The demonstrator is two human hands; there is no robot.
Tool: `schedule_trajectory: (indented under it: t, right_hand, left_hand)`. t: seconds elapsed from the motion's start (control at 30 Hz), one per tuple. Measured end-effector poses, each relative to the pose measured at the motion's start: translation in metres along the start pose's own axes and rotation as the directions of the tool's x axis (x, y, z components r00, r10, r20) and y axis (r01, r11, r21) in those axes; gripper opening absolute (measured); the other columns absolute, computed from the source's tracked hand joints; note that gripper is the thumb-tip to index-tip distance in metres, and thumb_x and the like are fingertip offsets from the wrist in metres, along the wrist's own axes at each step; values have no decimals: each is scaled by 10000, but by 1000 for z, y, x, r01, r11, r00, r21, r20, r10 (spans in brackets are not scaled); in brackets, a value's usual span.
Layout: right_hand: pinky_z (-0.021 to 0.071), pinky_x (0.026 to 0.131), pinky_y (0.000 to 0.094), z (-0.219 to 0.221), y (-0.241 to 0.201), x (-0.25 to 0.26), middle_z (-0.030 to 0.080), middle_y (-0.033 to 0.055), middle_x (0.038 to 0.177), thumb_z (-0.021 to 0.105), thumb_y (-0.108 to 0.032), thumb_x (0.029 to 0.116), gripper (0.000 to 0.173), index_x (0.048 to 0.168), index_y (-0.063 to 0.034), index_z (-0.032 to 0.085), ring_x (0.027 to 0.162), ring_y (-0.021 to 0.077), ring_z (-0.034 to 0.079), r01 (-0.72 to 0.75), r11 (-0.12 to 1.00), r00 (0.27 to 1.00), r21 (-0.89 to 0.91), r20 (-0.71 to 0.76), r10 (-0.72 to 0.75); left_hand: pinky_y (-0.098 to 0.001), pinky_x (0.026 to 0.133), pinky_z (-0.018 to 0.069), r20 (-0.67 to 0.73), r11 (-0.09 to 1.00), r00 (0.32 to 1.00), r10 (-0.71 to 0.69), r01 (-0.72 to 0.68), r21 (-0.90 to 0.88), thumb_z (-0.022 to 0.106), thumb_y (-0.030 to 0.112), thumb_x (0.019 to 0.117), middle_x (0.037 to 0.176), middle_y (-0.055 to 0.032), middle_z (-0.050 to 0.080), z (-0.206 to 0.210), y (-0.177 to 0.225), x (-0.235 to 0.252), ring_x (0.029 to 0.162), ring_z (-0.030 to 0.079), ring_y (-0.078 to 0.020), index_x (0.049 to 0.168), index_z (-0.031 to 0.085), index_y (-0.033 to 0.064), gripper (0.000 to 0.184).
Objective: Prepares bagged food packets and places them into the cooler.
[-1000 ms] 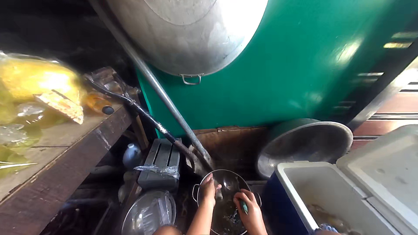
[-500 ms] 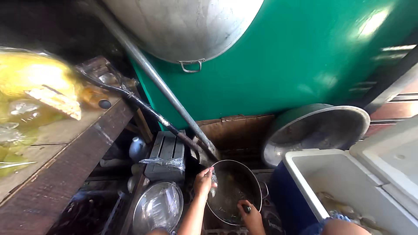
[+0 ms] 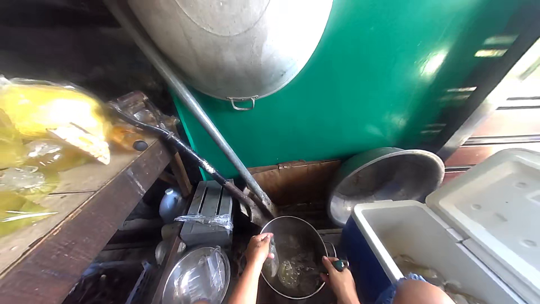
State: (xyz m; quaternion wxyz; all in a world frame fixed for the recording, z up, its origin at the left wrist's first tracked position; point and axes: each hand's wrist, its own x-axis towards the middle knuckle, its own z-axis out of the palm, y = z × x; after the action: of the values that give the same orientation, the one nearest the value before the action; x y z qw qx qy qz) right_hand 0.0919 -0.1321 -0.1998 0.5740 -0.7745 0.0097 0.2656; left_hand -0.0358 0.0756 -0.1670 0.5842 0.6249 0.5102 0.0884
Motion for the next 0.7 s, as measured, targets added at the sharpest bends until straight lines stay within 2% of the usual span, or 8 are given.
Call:
schedule_trajectory:
  t: [0.17, 0.37, 0.43, 0.53, 0.6, 0.63, 0.67, 0.7]
  right_hand:
    - [602, 671, 415, -3, -73, -11, 727, 105, 879, 654, -293, 1013, 260, 1116, -62, 714, 698, 206, 707, 179, 973, 984, -146, 8, -180]
    - [599, 585, 347, 5, -145, -33, 712, 32, 750, 633, -319, 1022, 239, 1063, -96, 709, 585, 139, 686, 370, 910, 928, -188, 33, -371]
    - [595, 608, 360, 14, -156, -38, 710, 24, 777, 630, -329, 1010, 242, 1045, -107, 718, 616, 137, 687, 495, 825, 865, -272, 67, -497]
    - [591, 721, 456, 37, -158, -57, 732, 100, 933, 655, -298, 951, 253, 1005, -75, 760, 803, 235, 717, 750, 529, 638, -397, 219, -739]
    - [600, 647, 486, 49, -150, -76, 720, 139, 1000, 672, -278, 942, 223, 1017, -85, 756, 784, 295, 726, 863, 276, 458, -424, 422, -783]
    - [590, 560, 466, 54, -143, -82, 707, 146, 965, 683, -259, 928, 190, 987, -90, 745, 707, 295, 718, 907, 132, 335, -400, 494, -802]
    - [568, 494, 429, 58, -137, -84, 684, 136, 909, 686, -244, 909, 156, 946, -98, 726, 635, 275, 696, 929, 5, 217, -370, 533, -818]
    - [553, 459, 390, 60, -133, -82, 662, 115, 866, 688, -236, 885, 127, 914, -115, 712, 594, 247, 675, 930, -83, 136, -359, 543, -828]
  left_hand:
    - [-505, 880, 590, -8, 1000, 1000, -9, 9, -5, 507, 248, 1091, 1319, -175, 650, 1, -4, 4, 1041, 709, -322, 1271, 709, 102, 307]
    - [-398, 696, 548, -10, 985, 999, -46, 44, -168, 474, 331, 1105, 1236, -210, 648, 11, 2, 1, 783, 660, -257, 1391, 624, 101, 396]
    - [-372, 655, 526, -7, 966, 999, -54, 50, -255, 459, 363, 1107, 1216, -216, 643, 17, 8, 0, 729, 633, -234, 1430, 591, 112, 430]
    - [-341, 606, 514, -9, 933, 998, -58, 51, -357, 447, 391, 1105, 1212, -201, 650, 29, 14, 1, 692, 628, -207, 1437, 583, 123, 448]
    - [-373, 661, 516, -61, 899, 998, -33, 3, -439, 449, 387, 1106, 1099, -189, 667, 40, 8, 12, 744, 624, -212, 1371, 620, 82, 439]
    - [-389, 725, 531, -105, 867, 994, 9, -60, -494, 464, 365, 1103, 1073, -172, 680, 49, -3, 27, 813, 636, -204, 1341, 642, 60, 426]
    - [-441, 910, 542, -101, 812, 993, 61, -108, -574, 470, 314, 1104, 1199, -192, 682, 51, -12, 36, 1017, 667, -238, 1362, 620, 26, 415]
    - [-454, 981, 516, -101, 768, 990, 98, -140, -625, 469, 278, 1103, 1245, -206, 665, 52, -16, 40, 1099, 651, -254, 1368, 599, -2, 406]
